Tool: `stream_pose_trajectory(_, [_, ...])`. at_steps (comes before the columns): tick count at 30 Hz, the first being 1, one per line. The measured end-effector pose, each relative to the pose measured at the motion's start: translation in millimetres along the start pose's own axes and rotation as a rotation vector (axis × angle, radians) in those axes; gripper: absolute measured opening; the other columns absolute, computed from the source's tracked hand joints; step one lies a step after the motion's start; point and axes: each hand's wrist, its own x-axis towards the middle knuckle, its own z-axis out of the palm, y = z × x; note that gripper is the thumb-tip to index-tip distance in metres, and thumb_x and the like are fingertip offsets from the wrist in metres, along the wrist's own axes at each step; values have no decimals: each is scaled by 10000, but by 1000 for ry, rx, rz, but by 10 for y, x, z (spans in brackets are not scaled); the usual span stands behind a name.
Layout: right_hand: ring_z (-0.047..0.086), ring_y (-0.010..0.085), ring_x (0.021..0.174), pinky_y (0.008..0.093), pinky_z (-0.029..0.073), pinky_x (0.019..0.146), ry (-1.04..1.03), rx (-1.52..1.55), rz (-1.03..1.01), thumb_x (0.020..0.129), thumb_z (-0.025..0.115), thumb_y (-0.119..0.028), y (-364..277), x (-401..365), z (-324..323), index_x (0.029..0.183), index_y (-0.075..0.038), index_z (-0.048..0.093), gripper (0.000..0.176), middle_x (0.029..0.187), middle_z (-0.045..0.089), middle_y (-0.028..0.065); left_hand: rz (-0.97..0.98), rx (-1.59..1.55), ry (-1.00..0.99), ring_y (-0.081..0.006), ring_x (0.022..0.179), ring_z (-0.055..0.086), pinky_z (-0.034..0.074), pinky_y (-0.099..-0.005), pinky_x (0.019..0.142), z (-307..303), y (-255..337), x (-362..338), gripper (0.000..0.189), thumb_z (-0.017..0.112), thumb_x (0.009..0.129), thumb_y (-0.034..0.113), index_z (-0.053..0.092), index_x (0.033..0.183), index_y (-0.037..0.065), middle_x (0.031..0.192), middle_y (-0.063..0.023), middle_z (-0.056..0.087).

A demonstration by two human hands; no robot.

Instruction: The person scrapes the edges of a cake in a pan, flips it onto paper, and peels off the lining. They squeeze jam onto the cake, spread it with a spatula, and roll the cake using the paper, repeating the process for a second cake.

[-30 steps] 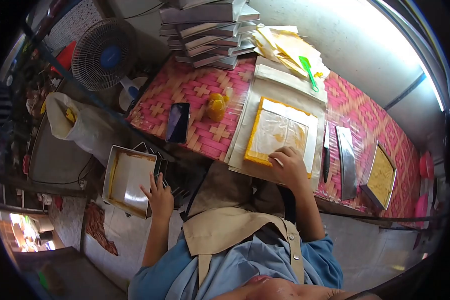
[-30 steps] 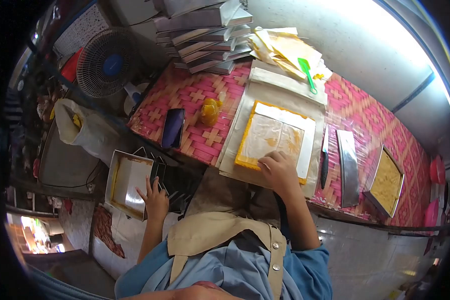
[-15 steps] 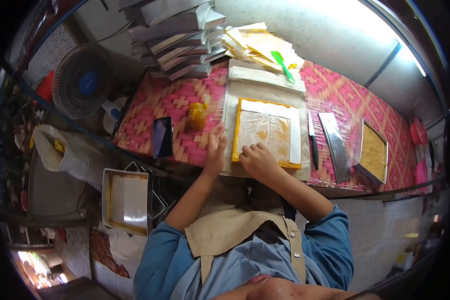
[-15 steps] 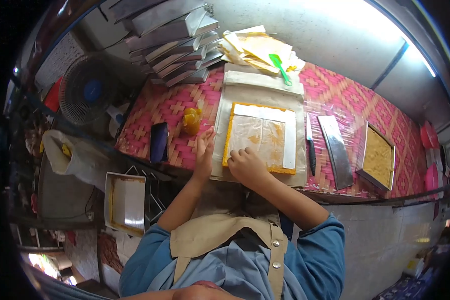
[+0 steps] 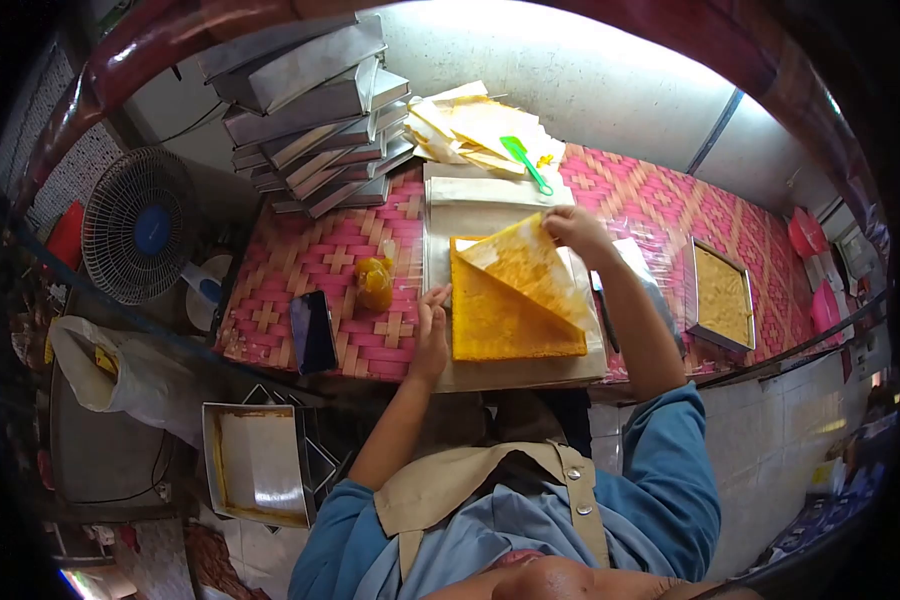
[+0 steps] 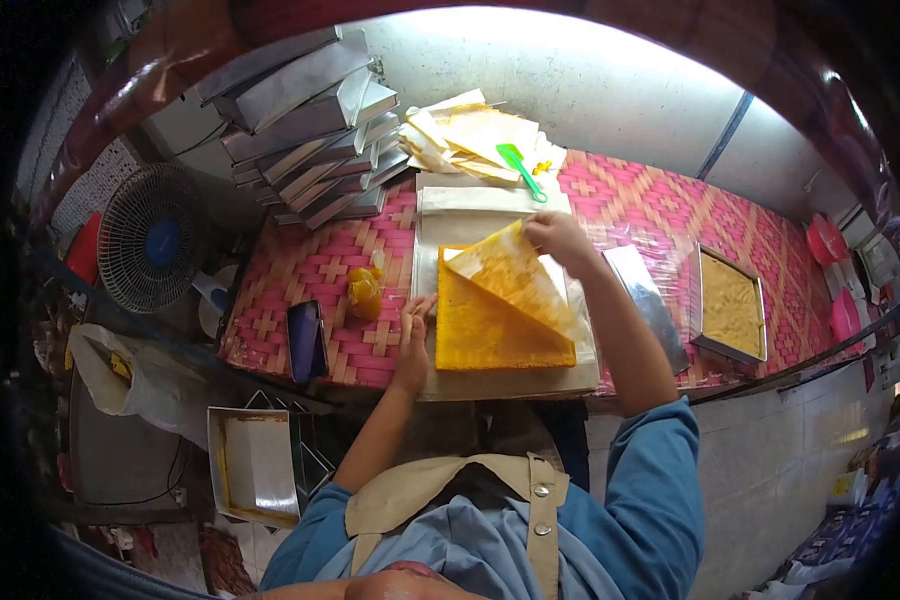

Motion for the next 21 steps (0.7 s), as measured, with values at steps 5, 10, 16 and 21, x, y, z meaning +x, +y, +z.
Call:
stream_pose_trajectory(5, [567,121,649,248,469,574,-81,143,77,830,563,-176,-540,411,-423,865,-17,615,171,778,596,29,-8,75,-51,-262,1302,319,217,-346,1077,39,83,4,688,317,950,516,215,1338,-44,1381,-211,367])
stream_pose_trajectory(10, [611,233,784,395,489,748,31,-305,18,834,560,-261,-1215,1202,-743,914,-23,605,255,866,627,90,-53,-33,-62,-271,1315,310,217,-348,1088,37,-89,23,683,377,946,483,215,1334,-56,1400,-213,311])
stream_pose_trajectory(16, [606,255,864,430,450,810,659,-899,-459,818,586,-324,-1723,1895,-644,939,-47,629,305,940,643,91,-21,-48,-64,-274,1315,308,231,-351,1083,48,-24,10,618,384,959,437,257,1328,-42,1400,-209,314])
stream_pose_trajectory(21, [595,257,902,432,425,843,753,-1206,-721,802,605,-340,-983,2416,273,941,-69,641,307,972,643,81,79,134,102,-309,1280,344,256,-373,1071,-286,-589,-65,534,576,896,228,319,1286,-31,1390,-214,317])
